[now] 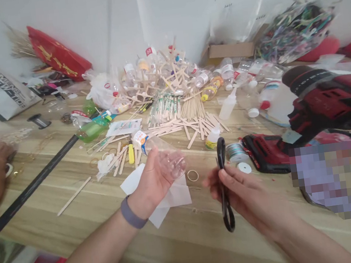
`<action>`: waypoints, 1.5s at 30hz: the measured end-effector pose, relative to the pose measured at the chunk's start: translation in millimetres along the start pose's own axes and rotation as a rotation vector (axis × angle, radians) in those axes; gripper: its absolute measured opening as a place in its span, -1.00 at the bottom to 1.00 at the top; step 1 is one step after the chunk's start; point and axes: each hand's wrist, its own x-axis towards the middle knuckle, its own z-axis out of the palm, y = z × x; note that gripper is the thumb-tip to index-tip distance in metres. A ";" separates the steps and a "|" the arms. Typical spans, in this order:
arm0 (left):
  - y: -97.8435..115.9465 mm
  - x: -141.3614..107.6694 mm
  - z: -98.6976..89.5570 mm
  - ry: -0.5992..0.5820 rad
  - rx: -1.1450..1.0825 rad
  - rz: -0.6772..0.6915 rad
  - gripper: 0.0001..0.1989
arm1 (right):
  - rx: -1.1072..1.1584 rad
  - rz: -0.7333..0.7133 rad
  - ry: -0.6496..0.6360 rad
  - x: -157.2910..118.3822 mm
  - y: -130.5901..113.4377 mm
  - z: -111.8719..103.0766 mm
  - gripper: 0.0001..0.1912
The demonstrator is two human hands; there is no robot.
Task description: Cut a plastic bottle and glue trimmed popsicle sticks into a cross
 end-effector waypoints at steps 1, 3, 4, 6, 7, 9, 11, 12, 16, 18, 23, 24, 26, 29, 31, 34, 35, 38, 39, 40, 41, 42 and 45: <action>-0.3 -0.3 0.6 0.001 -0.002 -0.011 -0.58 | -0.082 -0.013 0.007 -1.0 1.8 0.8 -0.53; -2.4 -0.9 0.8 -0.017 0.000 -0.027 -0.56 | -0.301 -0.101 0.068 -3.5 5.2 2.6 -0.54; -3.8 -1.1 0.2 -0.030 0.003 -0.032 -0.55 | -0.431 -0.180 0.122 -4.7 7.0 3.3 -0.56; -6.8 -1.1 -2.1 -0.056 0.009 -0.023 -0.58 | -0.696 -0.388 0.246 -6.5 11.0 4.2 -0.65; -8.2 -1.0 -3.5 -0.071 0.014 -0.016 -0.60 | -0.816 -0.500 0.298 -7.0 13.1 4.4 -0.69; -11.1 -1.2 -6.1 -0.103 0.024 0.004 -0.66 | -1.014 -0.681 0.349 -7.0 16.7 4.6 -0.74; -14.0 -1.8 -8.1 -0.136 0.030 0.005 -0.69 | -1.141 -0.798 0.356 -6.6 18.6 4.6 -0.75; -15.4 -2.2 -8.7 -0.145 0.030 -0.001 -0.70 | -1.183 -0.838 0.353 -6.5 18.8 4.5 -0.75; -21.2 -4.0 -9.1 -0.150 0.032 -0.024 -0.70 | -1.286 -0.958 0.336 -7.2 18.0 3.8 -0.74; -23.4 -4.3 -9.1 -0.160 0.040 -0.028 -0.69 | -1.335 -0.974 0.340 -7.8 18.8 3.3 -0.74; -25.7 -3.2 -10.7 -0.177 0.040 -0.068 -0.66 | -1.385 -1.011 0.402 -8.4 24.0 1.7 -0.72; -25.9 -3.2 -10.9 -0.175 0.039 -0.072 -0.65 | -1.389 -1.014 0.408 -8.5 24.6 1.3 -0.71; -26.3 -3.7 -10.5 -0.169 0.038 -0.072 -0.66 | -1.399 -1.004 0.411 -8.4 25.2 0.7 -0.71; -28.0 -5.8 -8.1 -0.151 0.026 -0.070 -0.73 | -1.408 -0.992 0.414 -8.1 25.5 0.2 -0.68; -30.0 -7.4 -6.1 -0.145 0.006 -0.062 -0.77 | -1.389 -0.985 0.411 -7.9 26.0 0.2 -0.66; -33.5 -9.1 -4.0 -0.140 -0.016 -0.054 -0.80 | -1.257 -0.912 0.404 -8.4 25.7 1.3 -0.62; -34.6 -9.6 -3.6 -0.138 -0.016 -0.057 -0.80 | -1.171 -0.835 0.387 -9.0 24.7 1.9 -0.61; -36.6 -11.5 -2.2 -0.156 -0.002 -0.058 -0.78 | -0.780 -0.448 0.234 -11.4 18.4 4.1 -0.58; -36.7 -12.4 -1.6 -0.177 0.005 -0.048 -0.77 | -0.619 -0.304 0.161 -12.3 15.5 4.7 -0.57; -36.6 -13.2 -0.9 -0.207 0.014 -0.034 -0.75 | -0.455 -0.170 0.097 -13.1 12.5 5.2 -0.57; -36.2 -14.0 -0.3 -0.240 0.020 -0.017 -0.73 | -0.293 -0.054 0.049 -13.8 9.6 5.5 -0.58; -35.6 -14.6 0.3 -0.270 0.024 0.000 -0.71 | -0.139 0.045 0.016 -14.3 7.0 5.7 -0.56; -33.7 -15.0 0.7 -0.332 0.032 0.034 -0.69 | 0.217 0.271 -0.065 -15.2 1.7 5.5 -0.51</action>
